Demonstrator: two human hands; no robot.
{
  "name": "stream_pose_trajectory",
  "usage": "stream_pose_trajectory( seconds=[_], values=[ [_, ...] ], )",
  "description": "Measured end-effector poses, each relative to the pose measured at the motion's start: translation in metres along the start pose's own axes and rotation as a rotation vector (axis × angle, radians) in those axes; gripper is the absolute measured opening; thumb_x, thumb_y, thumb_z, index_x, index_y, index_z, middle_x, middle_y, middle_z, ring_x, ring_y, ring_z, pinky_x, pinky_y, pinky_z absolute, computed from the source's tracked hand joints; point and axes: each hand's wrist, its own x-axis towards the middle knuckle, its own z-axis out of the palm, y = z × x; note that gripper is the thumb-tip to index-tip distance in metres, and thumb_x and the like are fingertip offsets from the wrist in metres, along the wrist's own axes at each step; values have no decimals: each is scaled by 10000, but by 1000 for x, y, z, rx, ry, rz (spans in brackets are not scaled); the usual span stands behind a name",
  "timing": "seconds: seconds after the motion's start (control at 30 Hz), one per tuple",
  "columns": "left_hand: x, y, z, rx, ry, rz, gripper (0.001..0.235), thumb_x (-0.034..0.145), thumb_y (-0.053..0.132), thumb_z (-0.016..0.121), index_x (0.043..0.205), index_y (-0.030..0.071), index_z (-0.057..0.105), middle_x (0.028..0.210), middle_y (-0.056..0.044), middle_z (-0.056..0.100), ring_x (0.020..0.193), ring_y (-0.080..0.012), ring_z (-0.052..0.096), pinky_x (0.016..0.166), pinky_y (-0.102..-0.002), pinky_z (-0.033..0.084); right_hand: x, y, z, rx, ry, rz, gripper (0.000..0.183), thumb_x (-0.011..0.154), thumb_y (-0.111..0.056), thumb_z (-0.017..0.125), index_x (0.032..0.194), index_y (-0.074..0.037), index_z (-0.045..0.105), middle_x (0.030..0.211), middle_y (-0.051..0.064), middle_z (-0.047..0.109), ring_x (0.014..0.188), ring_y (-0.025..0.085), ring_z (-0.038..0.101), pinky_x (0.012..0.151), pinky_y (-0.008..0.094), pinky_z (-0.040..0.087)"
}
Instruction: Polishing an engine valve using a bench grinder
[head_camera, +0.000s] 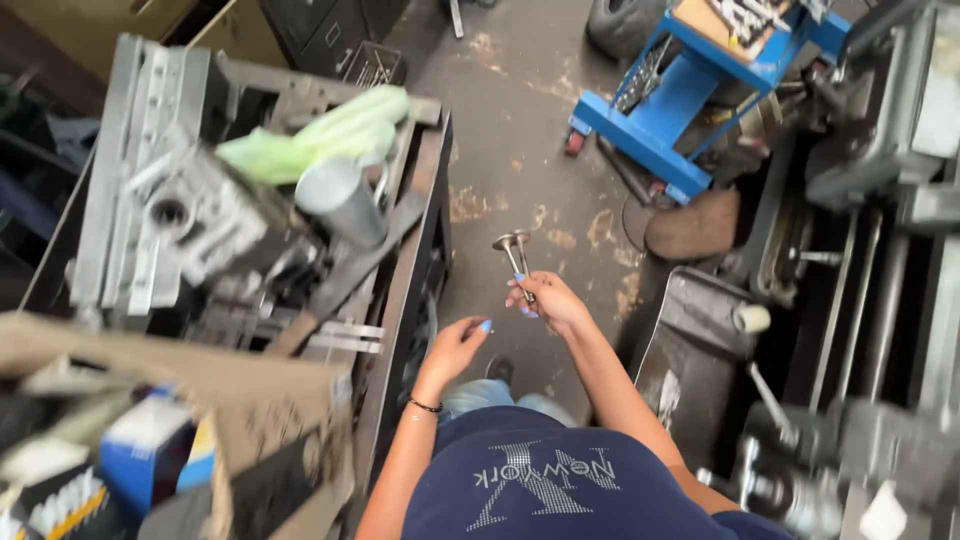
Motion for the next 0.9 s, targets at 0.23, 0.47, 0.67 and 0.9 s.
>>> stream_pose_trajectory(
  seconds=[0.23,0.47,0.67,0.9],
  values=[
    [200,53,-3,-69,91,-25,419,959,380,579,1220,69,684,1019,-157,747,1049,-344,674,891,-464,530,123,-104,-72,-2,-13,75,225,958,-160,584,909,55,628,639,227,625,366,141,456,324,239,310],
    [427,165,-23,60,47,50,400,976,364,550,1190,54,685,967,-194,731,991,-392,672,853,-499,520,285,-203,-167,-32,-24,47,230,928,-146,598,795,38,634,510,126,567,360,102,433,348,220,283],
    [591,311,-74,242,118,173,352,980,301,543,1204,65,677,1052,-172,733,1030,-357,681,908,-482,518,434,-321,-223,19,-92,79,198,934,-124,591,863,59,616,586,226,638,369,174,519,331,242,347],
    [789,389,-151,79,227,393,306,966,67,513,1177,149,719,1128,-88,729,1082,-309,665,947,-417,508,647,-431,-252,116,-142,69,231,959,-157,570,958,73,592,697,276,668,407,188,558,338,245,389]
  ],
)
